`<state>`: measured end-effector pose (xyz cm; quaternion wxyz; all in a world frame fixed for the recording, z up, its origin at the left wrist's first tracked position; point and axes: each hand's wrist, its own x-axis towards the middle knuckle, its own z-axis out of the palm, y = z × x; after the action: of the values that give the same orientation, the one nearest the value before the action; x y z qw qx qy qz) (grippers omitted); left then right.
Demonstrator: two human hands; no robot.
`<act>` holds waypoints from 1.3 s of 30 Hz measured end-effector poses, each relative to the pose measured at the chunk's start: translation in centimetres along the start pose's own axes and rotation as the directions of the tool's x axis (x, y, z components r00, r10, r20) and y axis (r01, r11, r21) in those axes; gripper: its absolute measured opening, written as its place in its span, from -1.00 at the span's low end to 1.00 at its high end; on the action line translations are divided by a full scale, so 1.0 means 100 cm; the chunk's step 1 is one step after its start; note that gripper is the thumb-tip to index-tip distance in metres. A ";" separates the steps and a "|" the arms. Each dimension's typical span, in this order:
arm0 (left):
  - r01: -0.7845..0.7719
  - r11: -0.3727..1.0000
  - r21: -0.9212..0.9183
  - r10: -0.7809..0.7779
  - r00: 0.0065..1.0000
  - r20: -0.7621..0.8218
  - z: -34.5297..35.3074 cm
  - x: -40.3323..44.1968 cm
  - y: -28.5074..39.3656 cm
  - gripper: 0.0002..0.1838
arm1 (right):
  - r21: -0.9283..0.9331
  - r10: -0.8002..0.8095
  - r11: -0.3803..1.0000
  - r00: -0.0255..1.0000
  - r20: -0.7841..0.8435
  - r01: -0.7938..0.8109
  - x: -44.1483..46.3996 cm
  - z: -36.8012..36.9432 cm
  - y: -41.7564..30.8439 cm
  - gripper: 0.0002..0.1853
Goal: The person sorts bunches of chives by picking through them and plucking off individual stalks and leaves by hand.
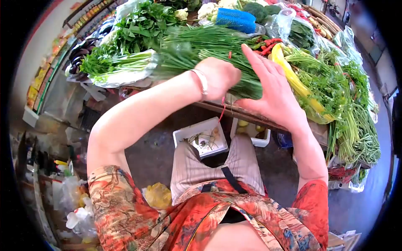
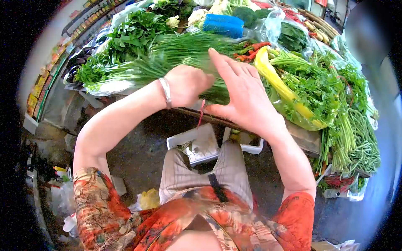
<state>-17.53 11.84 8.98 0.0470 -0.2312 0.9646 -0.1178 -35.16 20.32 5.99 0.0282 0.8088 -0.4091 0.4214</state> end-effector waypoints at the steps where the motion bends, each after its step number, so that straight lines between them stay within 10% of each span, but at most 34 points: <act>1: -0.020 0.999 0.025 0.020 1.000 -0.024 -0.006 0.002 0.007 -0.72 | 0.074 0.044 0.996 0.996 0.075 -0.050 0.004 0.004 0.006 0.03; 3: -0.128 0.989 0.068 0.140 0.965 -0.223 -0.013 0.001 0.015 -0.77 | 0.290 0.103 0.939 0.957 0.273 -0.184 0.010 0.009 0.016 0.22; 6: -0.090 0.988 0.128 0.105 0.988 -0.116 -0.022 0.008 0.019 -0.80 | 0.568 0.174 0.767 0.949 0.264 -0.299 0.007 0.023 0.022 0.25; 10: -0.048 0.949 0.311 0.097 0.985 -0.141 -0.019 0.019 0.024 -0.87 | 0.540 0.267 0.790 0.956 0.124 -0.291 -0.003 0.038 0.027 0.19; 16: 0.077 0.775 0.627 0.246 0.877 -0.412 -0.027 0.019 0.026 -0.77 | 0.618 0.520 0.621 0.843 0.134 -0.481 -0.003 0.041 0.039 -0.57; 20: 0.034 0.913 0.407 0.324 0.549 -0.771 -0.027 -0.003 0.031 -0.65 | 0.785 0.616 0.529 0.782 -0.094 -0.322 0.011 0.011 0.030 -0.63; 23: -0.036 0.994 -0.101 -0.060 0.594 -0.802 -0.008 -0.018 0.031 -0.50 | 0.793 0.592 0.500 0.805 -0.019 -0.348 0.004 -0.004 0.033 -0.64; 28: -0.181 0.393 -0.902 -0.441 0.823 -0.357 0.085 0.005 0.046 -0.36 | 0.840 0.665 0.451 0.741 -0.091 -0.302 -0.060 0.062 0.076 -0.65; 33: -0.256 0.329 -0.909 -0.445 0.807 -0.388 0.098 0.010 0.071 -0.23 | 0.845 0.701 0.409 0.712 -0.048 -0.346 -0.056 0.052 0.067 -0.67; 36: -0.319 0.107 -0.942 -0.508 0.797 -0.327 0.089 0.003 0.069 -0.21 | 0.893 0.696 0.251 0.711 0.102 -0.374 -0.044 0.040 0.045 -0.69; 39: -0.428 -0.392 -0.814 -0.492 0.845 -0.207 0.087 -0.013 0.072 -0.25 | 0.846 0.575 0.025 0.700 0.424 -0.533 -0.032 0.023 0.024 -0.69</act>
<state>-18.25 16.91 -1.15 -0.4405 -0.1495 0.5636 0.6826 -36.25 19.89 1.49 -0.6055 0.4290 -0.3605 0.5652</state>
